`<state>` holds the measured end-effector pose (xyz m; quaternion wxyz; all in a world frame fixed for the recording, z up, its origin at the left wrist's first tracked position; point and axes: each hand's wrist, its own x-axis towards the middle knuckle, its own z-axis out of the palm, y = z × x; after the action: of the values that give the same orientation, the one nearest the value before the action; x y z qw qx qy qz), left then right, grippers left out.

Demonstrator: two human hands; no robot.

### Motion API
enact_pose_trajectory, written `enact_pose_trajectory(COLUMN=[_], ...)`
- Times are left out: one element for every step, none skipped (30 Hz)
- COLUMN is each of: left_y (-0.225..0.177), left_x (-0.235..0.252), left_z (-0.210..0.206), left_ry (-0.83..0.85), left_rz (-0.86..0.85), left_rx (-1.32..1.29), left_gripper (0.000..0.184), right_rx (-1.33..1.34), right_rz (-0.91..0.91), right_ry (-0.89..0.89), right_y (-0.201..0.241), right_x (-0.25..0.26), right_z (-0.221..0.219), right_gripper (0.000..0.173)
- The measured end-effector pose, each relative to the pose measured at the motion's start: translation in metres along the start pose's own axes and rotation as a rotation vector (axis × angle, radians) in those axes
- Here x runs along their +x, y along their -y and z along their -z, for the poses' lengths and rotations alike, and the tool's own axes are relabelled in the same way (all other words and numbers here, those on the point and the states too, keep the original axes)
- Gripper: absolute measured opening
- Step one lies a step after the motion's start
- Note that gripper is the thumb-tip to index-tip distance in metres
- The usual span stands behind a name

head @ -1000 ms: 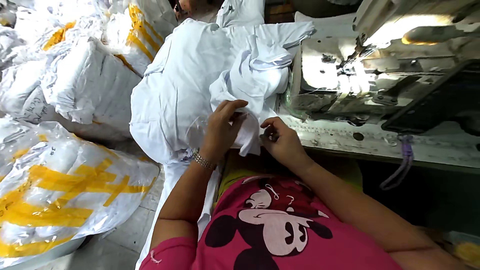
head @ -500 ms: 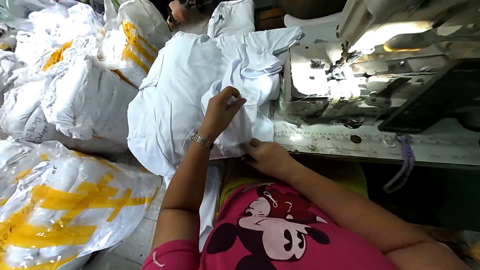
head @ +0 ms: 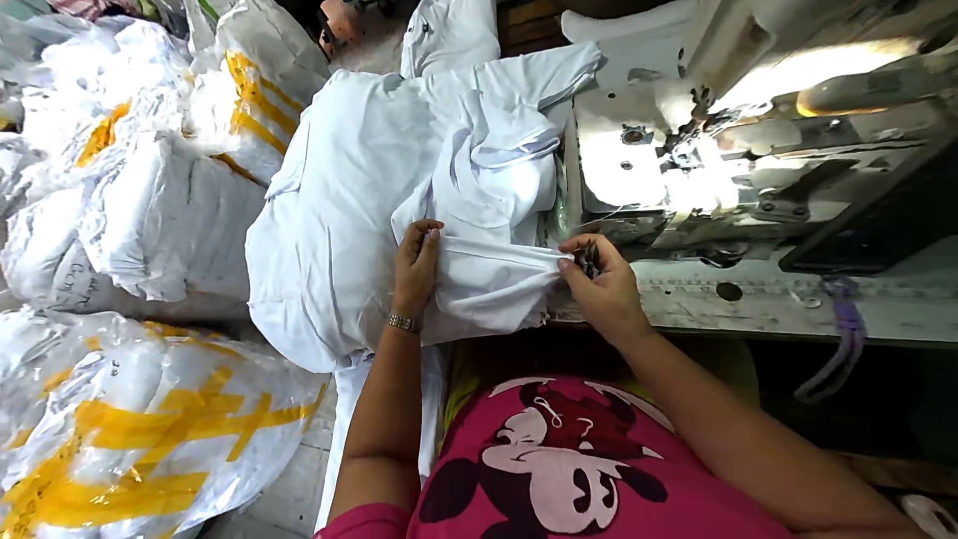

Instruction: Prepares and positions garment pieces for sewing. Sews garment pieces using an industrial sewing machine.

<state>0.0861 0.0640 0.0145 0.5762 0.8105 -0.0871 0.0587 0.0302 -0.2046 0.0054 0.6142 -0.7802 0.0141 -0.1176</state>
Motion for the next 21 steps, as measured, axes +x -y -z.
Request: enact_pose_trajectory(left_y=[0.000, 0.001, 0.001, 0.001, 0.001, 0.001, 0.001, 0.001, 0.001, 0.000, -0.001, -0.002, -0.006, -0.012, -0.023, -0.035, -0.051, -0.068, -0.086, -0.101, -0.112], left_x=[0.001, 0.001, 0.002, 0.003, 0.003, 0.003, 0.003, 0.003, 0.003, 0.002, 0.001, 0.000, -0.002, -0.003, -0.003, -0.003, -0.008, -0.019, -0.032, -0.046, -0.060], left_z=[0.000, 0.000, 0.000, -0.001, -0.001, -0.001, -0.002, -0.002, -0.003, -0.004, -0.003, -0.001, 0.001, 0.004, 0.008, 0.014, 0.022, 0.029, 0.033, 0.033, 0.027], left_ry=[-0.011, -0.015, -0.020, -0.025, -0.025, -0.026, -0.022, -0.012, -0.002, 0.011, 0.038, 0.059, 0.070, 0.060, 0.036, 0.006, -0.019, -0.035, -0.040, -0.036, -0.006], left_rz=[-0.003, -0.007, -0.011, -0.014, -0.019, -0.024, -0.030, -0.034, -0.028, -0.015, -0.002, 0.013, 0.035, 0.053, 0.057, 0.047, 0.034, 0.020, 0.005, -0.007, -0.011], left_rx=[0.001, 0.007, 0.016, 0.026, 0.030, 0.028, 0.023, 0.014, -0.001, -0.021, -0.036, -0.038, -0.028, -0.024, -0.037, -0.085, -0.161, -0.255, -0.339, -0.411, -0.475], left_gripper=[0.027, 0.030, 0.032, 0.034, 0.036, 0.037, 0.036, 0.034, 0.029, 0.024, 0.023, 0.025, 0.026, 0.025, 0.025, 0.024, 0.024, 0.025, 0.028, 0.032, 0.037], right_rx=[0.009, 0.020, 0.038, 0.057, 0.072, 0.079, 0.082, 0.074, 0.059, 0.042, 0.026, 0.015, 0.012, 0.013, 0.002, -0.043, -0.105, -0.167, -0.225, -0.269, -0.299], right_rz=[0.017, 0.031, 0.038, 0.042, 0.040, 0.040, 0.042, 0.046, 0.054, 0.062, 0.068, 0.067, 0.049, 0.015, 0.002, 0.028, 0.080, 0.145, 0.192, 0.237, 0.303], right_ry=[0.002, 0.007, 0.010, 0.011, 0.015, 0.018, 0.021, 0.026, 0.028, 0.031, 0.040, 0.066, 0.102, 0.146, 0.185, 0.218, 0.244, 0.241, 0.216, 0.171, 0.120], right_y=[-0.001, -0.003, -0.004, -0.006, -0.007, -0.008, -0.009, -0.009, -0.010, -0.010, -0.010, -0.009, -0.007, -0.002, 0.005, 0.017, 0.033, 0.051, 0.073, 0.096, 0.117], right_x=[0.000, 0.000, -0.001, -0.001, -0.001, -0.001, -0.001, -0.001, -0.001, -0.001, -0.001, 0.000, 0.001, 0.004, 0.010, 0.016, 0.023, 0.029, 0.036, 0.045, 0.055], right_z=[0.001, 0.002, 0.002, 0.003, 0.003, 0.004, 0.004, 0.004, 0.004, 0.004, 0.004, 0.005, 0.007, 0.010, 0.013, 0.017, 0.021, 0.023, 0.024, 0.024, 0.024], right_gripper=[0.022, 0.022, 0.023, 0.023, 0.024, 0.025, 0.026, 0.026, 0.027, 0.027, 0.027, 0.027, 0.028, 0.030, 0.031, 0.031, 0.030, 0.027, 0.026, 0.024, 0.024])
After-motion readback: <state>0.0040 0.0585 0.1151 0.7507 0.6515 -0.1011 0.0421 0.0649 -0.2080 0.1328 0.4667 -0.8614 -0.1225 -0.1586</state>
